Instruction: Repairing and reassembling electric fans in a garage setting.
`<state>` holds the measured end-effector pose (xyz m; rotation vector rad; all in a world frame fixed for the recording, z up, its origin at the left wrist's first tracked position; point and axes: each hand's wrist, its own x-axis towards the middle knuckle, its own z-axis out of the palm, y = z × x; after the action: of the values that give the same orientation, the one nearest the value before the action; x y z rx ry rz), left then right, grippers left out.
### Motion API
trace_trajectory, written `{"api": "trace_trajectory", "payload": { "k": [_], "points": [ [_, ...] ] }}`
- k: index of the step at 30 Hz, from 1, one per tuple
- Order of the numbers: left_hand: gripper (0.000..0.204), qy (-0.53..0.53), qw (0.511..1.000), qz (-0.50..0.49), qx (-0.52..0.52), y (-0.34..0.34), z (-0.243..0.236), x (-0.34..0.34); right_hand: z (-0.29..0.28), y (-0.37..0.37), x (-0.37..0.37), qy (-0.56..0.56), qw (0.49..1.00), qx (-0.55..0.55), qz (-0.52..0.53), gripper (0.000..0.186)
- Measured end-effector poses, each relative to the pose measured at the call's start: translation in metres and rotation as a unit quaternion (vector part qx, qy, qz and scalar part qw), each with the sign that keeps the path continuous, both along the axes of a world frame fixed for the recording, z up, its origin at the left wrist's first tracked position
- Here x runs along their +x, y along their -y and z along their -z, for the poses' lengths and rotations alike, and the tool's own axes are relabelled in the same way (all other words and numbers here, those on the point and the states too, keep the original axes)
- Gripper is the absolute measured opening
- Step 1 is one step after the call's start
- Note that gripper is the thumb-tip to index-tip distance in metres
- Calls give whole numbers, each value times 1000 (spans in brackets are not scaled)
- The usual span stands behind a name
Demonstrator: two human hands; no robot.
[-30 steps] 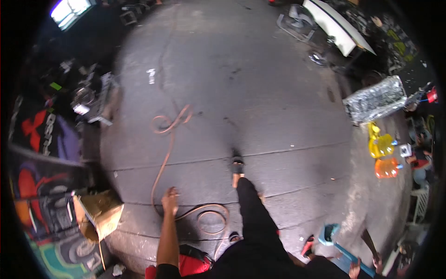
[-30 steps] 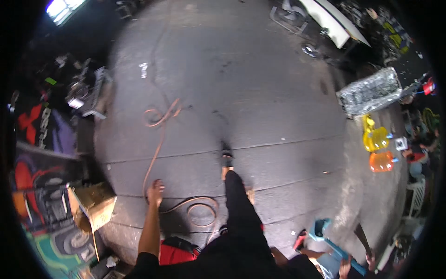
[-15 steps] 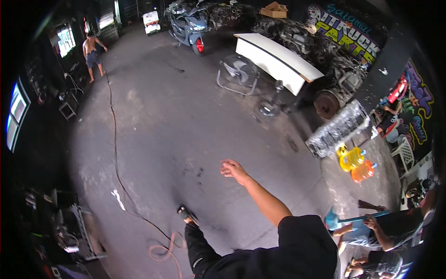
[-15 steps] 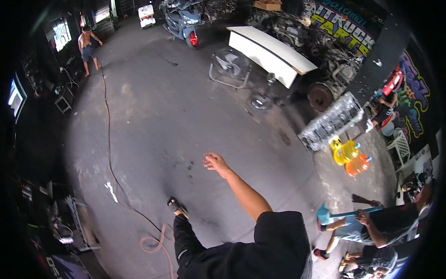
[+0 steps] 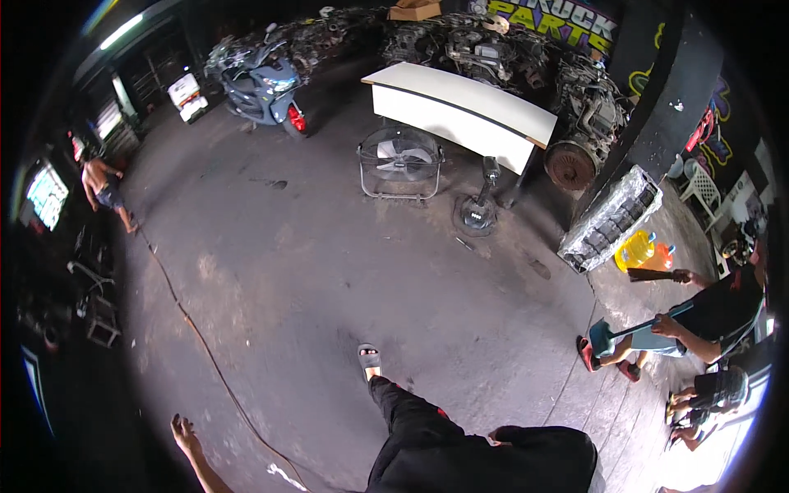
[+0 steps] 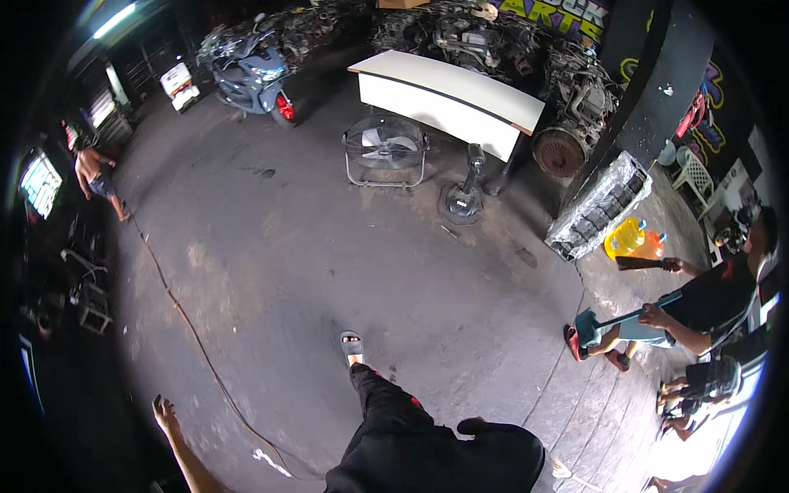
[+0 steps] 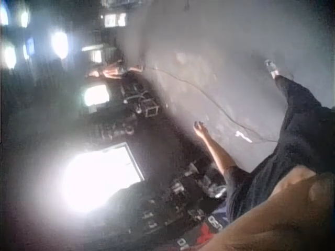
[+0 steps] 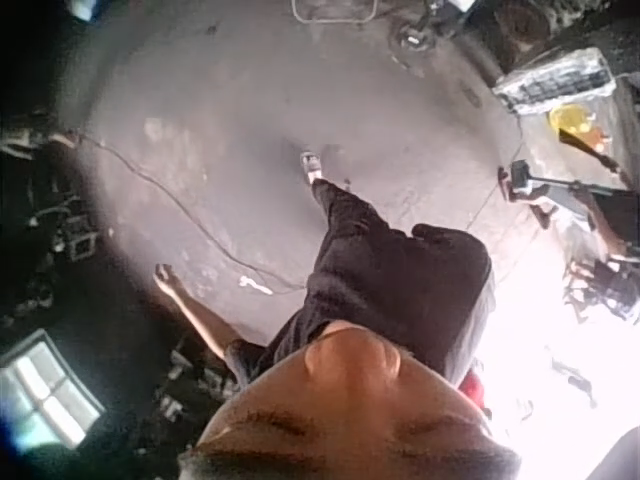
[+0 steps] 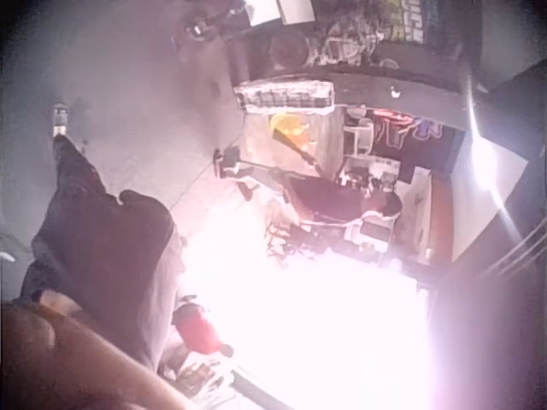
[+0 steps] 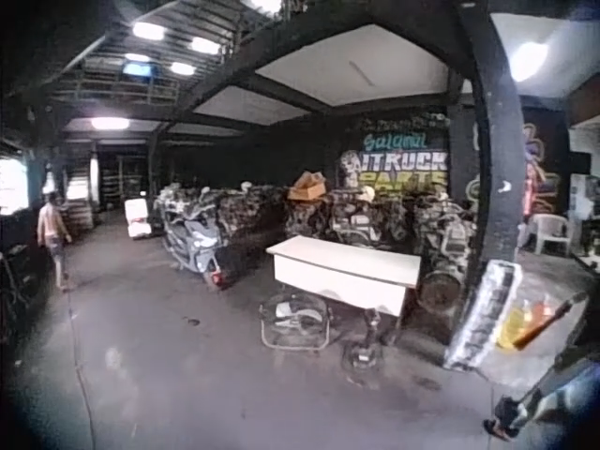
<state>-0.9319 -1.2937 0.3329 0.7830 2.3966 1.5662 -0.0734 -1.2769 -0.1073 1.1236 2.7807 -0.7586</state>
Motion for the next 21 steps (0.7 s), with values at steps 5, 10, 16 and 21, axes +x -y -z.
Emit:
{"api": "trace_trajectory", "payload": {
  "k": [5, 10, 16, 21],
  "points": [
    [26, 377, 924, -7, 72, -149, 75, -24, 3, -117, -73, -59, 957, 221, 178, 23],
    [19, 798, 572, 188, 15, -100, 169, -7, -198, -436, -266, -177, 842, -170, 480, 20],
    [16, 549, 813, 190, -28, -151, 117, 9, -420, -623, -322, -427, 727, -237, 483, 36],
    [13, 386, 838, 349, -163, -345, 129, -9, -180, -613, -244, -319, 700, -353, 533, 25]
  ]
}}
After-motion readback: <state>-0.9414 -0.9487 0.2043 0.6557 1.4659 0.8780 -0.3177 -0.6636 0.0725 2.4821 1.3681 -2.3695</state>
